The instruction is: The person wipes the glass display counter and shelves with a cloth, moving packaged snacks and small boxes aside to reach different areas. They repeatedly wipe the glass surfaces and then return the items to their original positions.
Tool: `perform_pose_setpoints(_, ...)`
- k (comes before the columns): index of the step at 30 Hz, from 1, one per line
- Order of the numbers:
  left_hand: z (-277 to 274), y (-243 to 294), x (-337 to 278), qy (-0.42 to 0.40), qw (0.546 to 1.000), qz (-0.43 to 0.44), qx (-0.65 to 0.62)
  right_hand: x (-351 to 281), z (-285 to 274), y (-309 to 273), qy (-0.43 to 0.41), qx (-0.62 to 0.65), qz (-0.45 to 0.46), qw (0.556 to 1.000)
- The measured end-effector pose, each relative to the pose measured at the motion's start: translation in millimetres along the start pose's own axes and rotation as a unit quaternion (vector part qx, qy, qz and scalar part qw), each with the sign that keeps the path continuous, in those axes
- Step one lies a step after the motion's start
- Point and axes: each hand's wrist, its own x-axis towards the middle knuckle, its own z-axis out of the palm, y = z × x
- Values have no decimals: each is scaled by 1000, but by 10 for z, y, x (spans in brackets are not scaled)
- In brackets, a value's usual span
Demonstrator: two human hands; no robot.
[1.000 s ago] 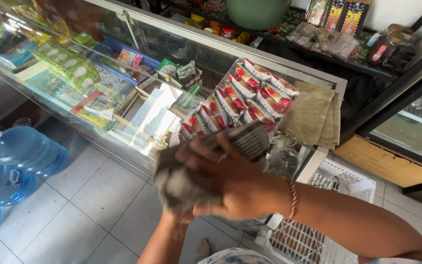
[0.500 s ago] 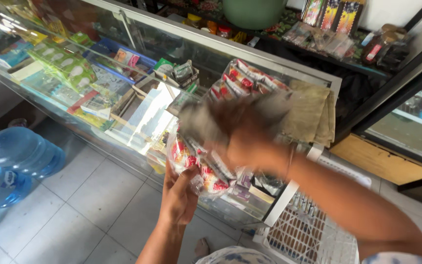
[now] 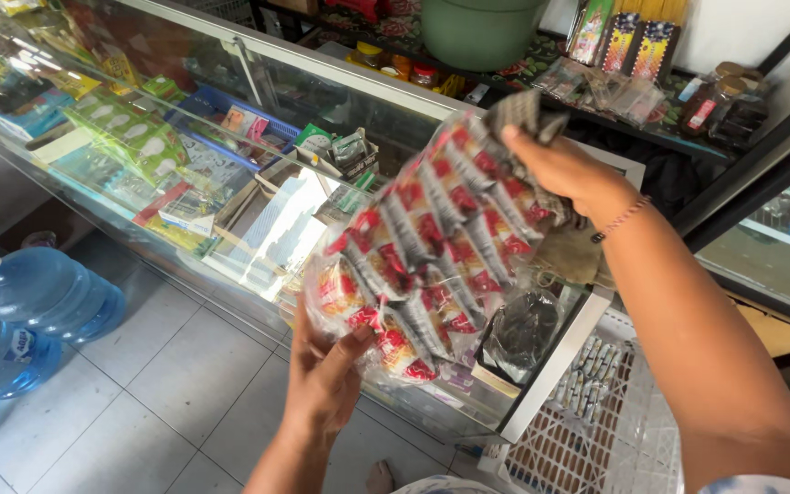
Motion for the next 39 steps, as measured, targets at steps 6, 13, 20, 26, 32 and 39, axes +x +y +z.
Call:
perform_pose_setpoints(6, 20, 230, 299, -195, 912, 199, 300, 107, -358, 213, 140, 273, -14, 952)
perform_pose_setpoints(13, -80, 86, 784, -227, 547, 445, 672, -246, -639, 229, 196, 339, -212, 895)
perform_pose_setpoints(20, -151, -486, 669, -25, 773, 431, 465, -562, -12, 5, 125, -178, -132, 967)
perform_pose_setpoints(26, -114, -713, 323, -98, 973, 29, -206, -805, 650, -352, 104, -197, -401, 889)
perform_pose_setpoints(32, -71, -689, 348, -13, 978, -73, -195, -1105, 1229, -495, 70, -363, -572, 732)
perform_pose_setpoints(39, 223, -501, 357, 61, 993, -71, -78, -177, 511, -443, -7, -413, -81, 907)
